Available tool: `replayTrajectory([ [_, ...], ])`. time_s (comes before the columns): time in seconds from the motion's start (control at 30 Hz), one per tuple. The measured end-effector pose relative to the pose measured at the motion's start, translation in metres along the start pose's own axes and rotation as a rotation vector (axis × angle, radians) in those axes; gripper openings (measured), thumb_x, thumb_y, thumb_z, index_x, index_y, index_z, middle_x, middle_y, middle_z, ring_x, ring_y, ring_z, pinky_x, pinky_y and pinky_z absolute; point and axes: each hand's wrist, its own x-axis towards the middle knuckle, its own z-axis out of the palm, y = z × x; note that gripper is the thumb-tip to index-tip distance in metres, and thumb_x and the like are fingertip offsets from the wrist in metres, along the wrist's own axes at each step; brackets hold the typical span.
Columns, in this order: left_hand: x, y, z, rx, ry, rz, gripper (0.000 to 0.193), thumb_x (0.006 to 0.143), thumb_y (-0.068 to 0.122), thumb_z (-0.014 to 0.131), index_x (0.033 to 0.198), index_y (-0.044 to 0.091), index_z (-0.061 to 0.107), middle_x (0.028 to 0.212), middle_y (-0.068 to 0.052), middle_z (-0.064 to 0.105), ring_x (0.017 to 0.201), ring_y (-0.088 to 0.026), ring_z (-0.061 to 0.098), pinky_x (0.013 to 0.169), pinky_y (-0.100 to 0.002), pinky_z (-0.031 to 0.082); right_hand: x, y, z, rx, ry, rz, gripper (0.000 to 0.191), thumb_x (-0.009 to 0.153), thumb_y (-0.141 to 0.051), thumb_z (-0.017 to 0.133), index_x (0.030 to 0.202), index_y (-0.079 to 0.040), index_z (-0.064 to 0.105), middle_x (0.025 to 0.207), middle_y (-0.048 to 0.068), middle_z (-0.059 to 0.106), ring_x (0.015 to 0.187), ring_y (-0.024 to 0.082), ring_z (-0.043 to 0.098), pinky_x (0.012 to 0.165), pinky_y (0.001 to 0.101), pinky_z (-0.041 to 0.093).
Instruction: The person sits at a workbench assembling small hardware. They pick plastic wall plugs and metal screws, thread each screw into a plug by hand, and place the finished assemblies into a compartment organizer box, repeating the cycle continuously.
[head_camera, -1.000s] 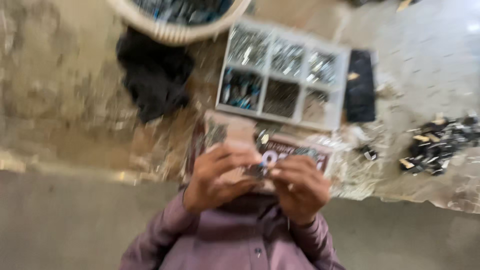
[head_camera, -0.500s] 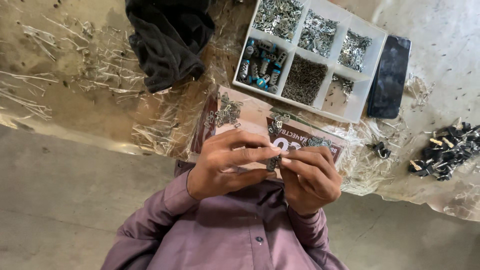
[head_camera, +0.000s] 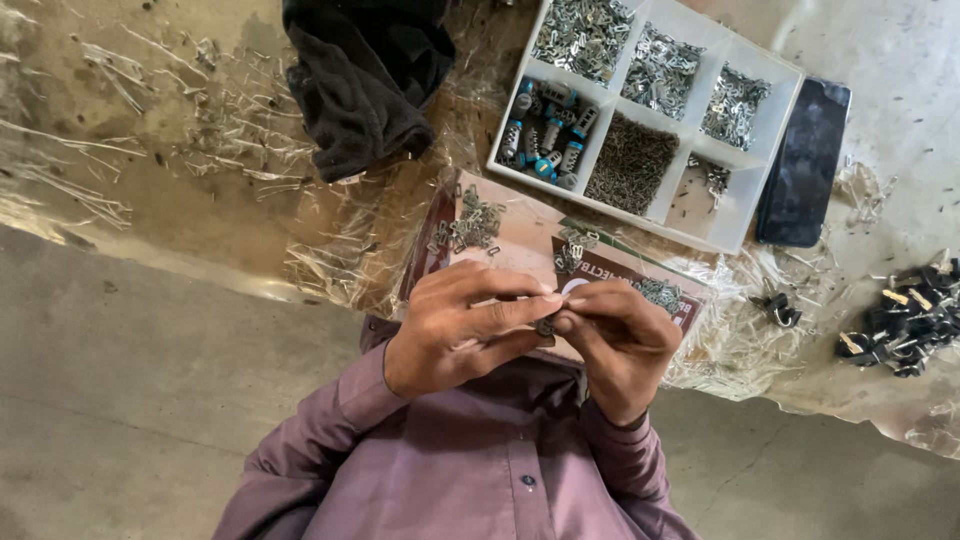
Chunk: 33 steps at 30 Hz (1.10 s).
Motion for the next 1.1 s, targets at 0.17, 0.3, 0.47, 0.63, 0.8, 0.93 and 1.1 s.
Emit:
replayTrajectory([
  [0.17, -0.001, 0.002, -0.003, 0.052, -0.020, 0.012, 0.049, 0.085, 0.014, 0.089, 0.130, 0.015, 0.070, 0.121, -0.003, 0.070, 0.097, -0.021, 0.071, 0.081, -0.034, 0.055, -0.003, -0.001, 0.001, -0.200, 0.057, -0.105, 0.020, 0.081, 0.014, 0.080, 0.095, 0.003, 0.071, 0.096, 0.014, 0.072, 0.080, 0.012, 0.068, 0.064, 0.0209, 0.053],
  [0.3, 0.001, 0.002, 0.000, 0.011, -0.021, -0.023, 0.049, 0.082, 0.016, 0.090, 0.127, 0.014, 0.071, 0.118, -0.003, 0.071, 0.096, -0.022, 0.071, 0.081, -0.034, 0.057, -0.001, 0.000, 0.002, -0.369, 0.049, -0.312, 0.020, 0.082, 0.011, 0.080, 0.097, 0.001, 0.070, 0.096, 0.014, 0.074, 0.083, 0.015, 0.073, 0.064, 0.0223, 0.057],
  [0.47, 0.007, 0.003, 0.004, -0.045, 0.004, -0.054, 0.047, 0.080, 0.016, 0.090, 0.123, 0.014, 0.071, 0.115, -0.004, 0.072, 0.101, -0.023, 0.074, 0.086, -0.034, 0.060, -0.006, -0.004, 0.008, -0.396, 0.132, -0.373, 0.022, 0.087, 0.010, 0.077, 0.105, 0.002, 0.065, 0.099, 0.016, 0.073, 0.087, 0.020, 0.074, 0.072, 0.0273, 0.059],
  [0.63, 0.010, 0.003, 0.007, -0.044, 0.017, -0.023, 0.045, 0.081, 0.016, 0.091, 0.121, 0.012, 0.071, 0.114, -0.004, 0.072, 0.100, -0.024, 0.074, 0.084, -0.035, 0.059, -0.011, -0.009, 0.011, -0.368, 0.187, -0.308, 0.021, 0.090, 0.015, 0.073, 0.104, 0.000, 0.067, 0.102, 0.016, 0.069, 0.087, 0.019, 0.071, 0.072, 0.0256, 0.060],
  [0.8, 0.008, 0.002, 0.011, -0.044, 0.025, -0.015, 0.044, 0.080, 0.017, 0.091, 0.119, 0.011, 0.071, 0.113, -0.005, 0.072, 0.097, -0.024, 0.074, 0.082, -0.036, 0.059, -0.013, -0.007, 0.011, -0.343, 0.203, -0.244, 0.021, 0.090, 0.017, 0.070, 0.102, 0.000, 0.066, 0.104, 0.015, 0.068, 0.088, 0.017, 0.070, 0.073, 0.0253, 0.059],
  [0.93, 0.007, 0.002, 0.012, -0.047, 0.031, -0.013, 0.042, 0.081, 0.017, 0.091, 0.118, 0.011, 0.071, 0.114, -0.005, 0.072, 0.098, -0.024, 0.074, 0.083, -0.035, 0.059, -0.013, 0.001, 0.011, -0.306, 0.216, -0.340, 0.022, 0.088, 0.015, 0.073, 0.101, -0.001, 0.066, 0.103, 0.014, 0.069, 0.090, 0.020, 0.069, 0.076, 0.0267, 0.057],
  [1.1, 0.006, 0.001, 0.013, -0.086, 0.022, -0.034, 0.042, 0.081, 0.018, 0.091, 0.117, 0.010, 0.070, 0.113, -0.005, 0.073, 0.098, -0.023, 0.074, 0.084, -0.034, 0.059, -0.012, 0.007, 0.012, -0.233, 0.229, -0.357, 0.021, 0.089, 0.012, 0.072, 0.104, -0.001, 0.066, 0.100, 0.012, 0.070, 0.090, 0.020, 0.069, 0.073, 0.0261, 0.058],
])
